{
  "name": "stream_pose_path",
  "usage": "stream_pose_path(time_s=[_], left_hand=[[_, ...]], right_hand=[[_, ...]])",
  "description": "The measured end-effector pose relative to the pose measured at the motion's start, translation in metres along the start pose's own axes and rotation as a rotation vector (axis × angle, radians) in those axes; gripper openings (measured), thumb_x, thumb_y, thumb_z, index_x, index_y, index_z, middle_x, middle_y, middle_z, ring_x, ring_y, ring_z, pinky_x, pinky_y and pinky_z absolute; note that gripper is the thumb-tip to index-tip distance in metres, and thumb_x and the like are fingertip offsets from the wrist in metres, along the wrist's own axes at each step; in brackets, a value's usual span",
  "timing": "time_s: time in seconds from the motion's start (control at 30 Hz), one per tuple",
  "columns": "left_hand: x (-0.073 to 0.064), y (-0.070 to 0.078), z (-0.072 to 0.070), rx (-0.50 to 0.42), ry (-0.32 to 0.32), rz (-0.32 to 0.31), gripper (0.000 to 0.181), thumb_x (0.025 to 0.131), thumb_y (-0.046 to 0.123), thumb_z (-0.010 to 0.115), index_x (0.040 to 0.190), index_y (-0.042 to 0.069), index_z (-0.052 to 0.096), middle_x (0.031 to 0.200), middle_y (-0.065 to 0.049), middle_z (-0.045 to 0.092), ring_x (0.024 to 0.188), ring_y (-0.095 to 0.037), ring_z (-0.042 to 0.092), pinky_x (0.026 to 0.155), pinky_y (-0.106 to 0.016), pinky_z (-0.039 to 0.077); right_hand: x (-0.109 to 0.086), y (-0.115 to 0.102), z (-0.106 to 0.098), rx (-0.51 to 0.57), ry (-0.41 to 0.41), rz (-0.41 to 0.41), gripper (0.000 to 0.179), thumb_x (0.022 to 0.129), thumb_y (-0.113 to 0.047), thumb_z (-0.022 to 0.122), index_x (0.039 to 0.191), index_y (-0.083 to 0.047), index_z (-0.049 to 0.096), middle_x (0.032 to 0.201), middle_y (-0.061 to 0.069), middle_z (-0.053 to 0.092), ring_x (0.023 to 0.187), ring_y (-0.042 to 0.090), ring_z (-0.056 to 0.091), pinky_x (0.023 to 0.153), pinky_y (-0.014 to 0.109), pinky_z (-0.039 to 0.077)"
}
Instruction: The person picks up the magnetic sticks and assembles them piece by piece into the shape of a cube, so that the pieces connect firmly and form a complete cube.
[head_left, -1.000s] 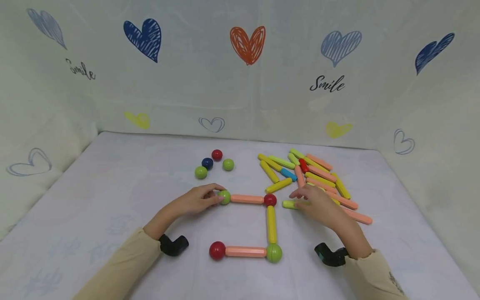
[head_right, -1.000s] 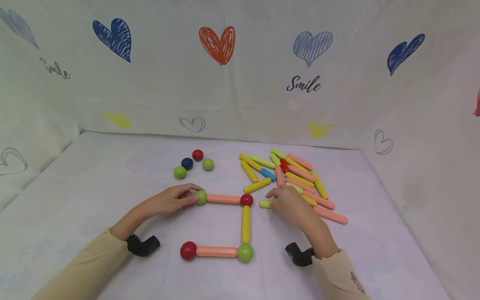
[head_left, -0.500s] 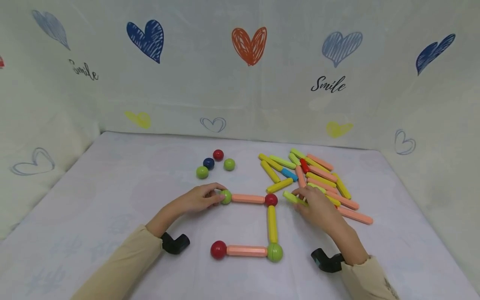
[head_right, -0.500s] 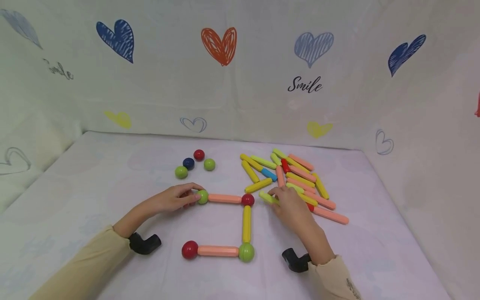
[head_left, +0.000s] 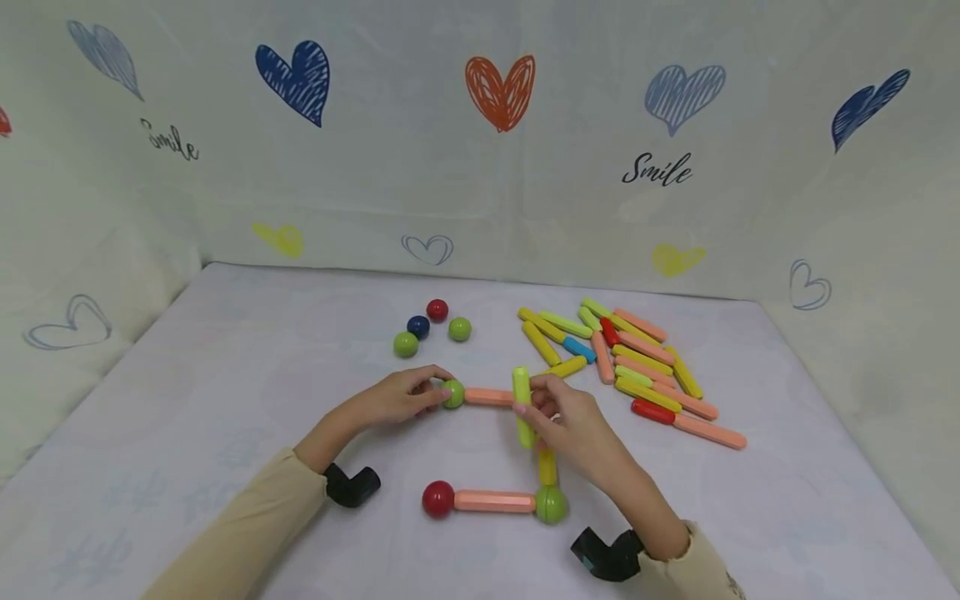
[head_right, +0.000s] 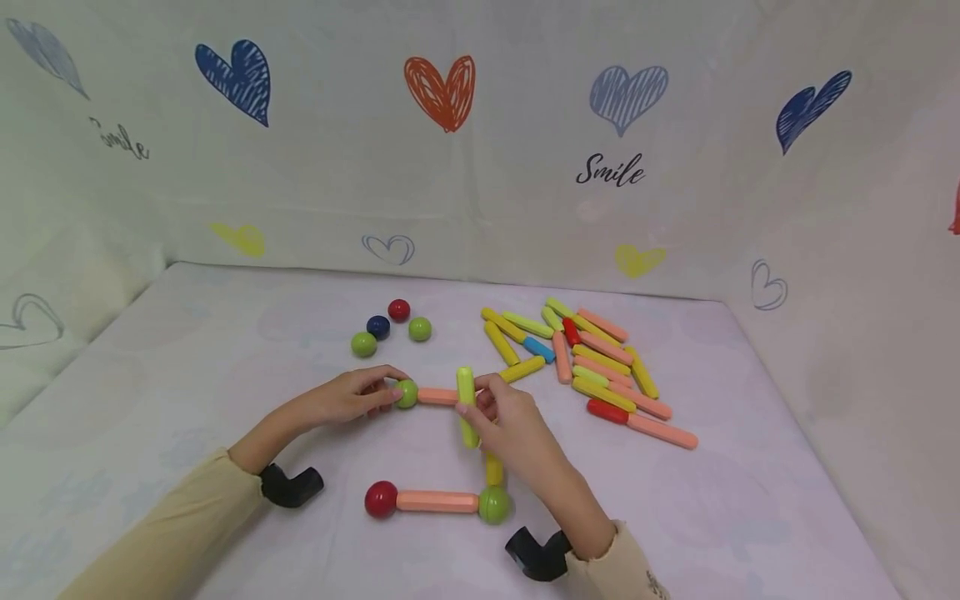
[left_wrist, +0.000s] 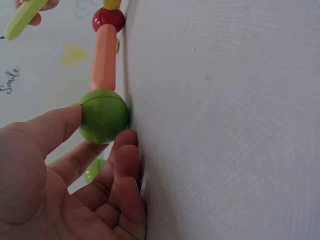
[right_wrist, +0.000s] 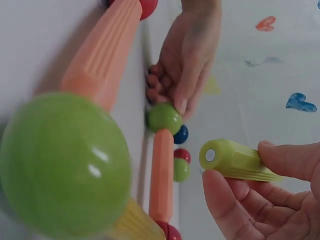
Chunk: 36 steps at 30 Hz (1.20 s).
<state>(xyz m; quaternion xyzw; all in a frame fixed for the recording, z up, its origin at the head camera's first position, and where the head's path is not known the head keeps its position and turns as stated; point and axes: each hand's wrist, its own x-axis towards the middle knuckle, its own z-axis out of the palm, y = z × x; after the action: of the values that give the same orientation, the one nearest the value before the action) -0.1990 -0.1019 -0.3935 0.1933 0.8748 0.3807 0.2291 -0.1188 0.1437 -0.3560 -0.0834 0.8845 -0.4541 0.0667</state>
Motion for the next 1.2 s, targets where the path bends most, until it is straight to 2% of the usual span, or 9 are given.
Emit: stream_pose_path(time_s=[0.3, 0.43, 0.7, 1.0, 1.2], left_hand=[[0.001, -0.002, -0.001, 0.004, -0.006, 0.012, 0.033, 0.094, 0.027, 0.053, 0.123, 0.011, 0.054, 0.076, -0.004, 0.055, 0.067, -0.014, 0.048, 0.062, -0.026, 0.038], [0.002, -0.003, 0.0, -0.005, -0.009, 0.016, 0.033, 0.095, 0.027, 0.053, 0.123, 0.011, 0.054, 0.075, -0.004, 0.053, 0.067, -0.014, 0.047, 0.062, -0.026, 0.038], [0.002, -0.005, -0.001, -0.009, -0.009, 0.025, 0.031, 0.094, 0.025, 0.053, 0.122, 0.011, 0.055, 0.071, -0.004, 0.051, 0.065, -0.015, 0.047, 0.062, -0.026, 0.038], [0.003, -0.007, -0.001, -0.033, -0.017, 0.02, 0.031, 0.096, 0.026, 0.051, 0.123, 0.011, 0.054, 0.077, -0.004, 0.054, 0.067, -0.015, 0.048, 0.063, -0.026, 0.039], [0.004, -0.007, 0.0, -0.03, -0.001, 0.02, 0.032, 0.096, 0.025, 0.05, 0.124, 0.01, 0.053, 0.077, -0.005, 0.056, 0.066, -0.015, 0.049, 0.063, -0.026, 0.041]], right_hand=[[0.002, -0.013, 0.037, 0.233, -0.164, 0.005, 0.036, 0.088, -0.018, 0.065, 0.113, 0.001, 0.05, 0.087, 0.009, 0.061, 0.074, 0.015, 0.065, 0.065, 0.029, 0.056], [0.003, -0.02, 0.054, 0.299, -0.194, -0.014, 0.039, 0.088, -0.017, 0.064, 0.117, 0.003, 0.048, 0.091, 0.01, 0.061, 0.077, 0.018, 0.066, 0.064, 0.029, 0.056], [0.009, -0.021, 0.071, 0.249, -0.179, 0.016, 0.038, 0.087, -0.019, 0.065, 0.116, 0.002, 0.05, 0.083, 0.006, 0.064, 0.066, 0.018, 0.065, 0.061, 0.024, 0.053], [0.019, -0.012, 0.075, 0.155, -0.132, 0.076, 0.037, 0.09, -0.021, 0.06, 0.119, 0.001, 0.053, 0.074, 0.003, 0.061, 0.061, 0.014, 0.062, 0.058, 0.023, 0.051], [0.023, -0.008, 0.077, 0.16, -0.157, 0.115, 0.033, 0.091, -0.02, 0.06, 0.115, 0.003, 0.057, 0.066, 0.005, 0.059, 0.055, 0.014, 0.06, 0.056, 0.026, 0.052]])
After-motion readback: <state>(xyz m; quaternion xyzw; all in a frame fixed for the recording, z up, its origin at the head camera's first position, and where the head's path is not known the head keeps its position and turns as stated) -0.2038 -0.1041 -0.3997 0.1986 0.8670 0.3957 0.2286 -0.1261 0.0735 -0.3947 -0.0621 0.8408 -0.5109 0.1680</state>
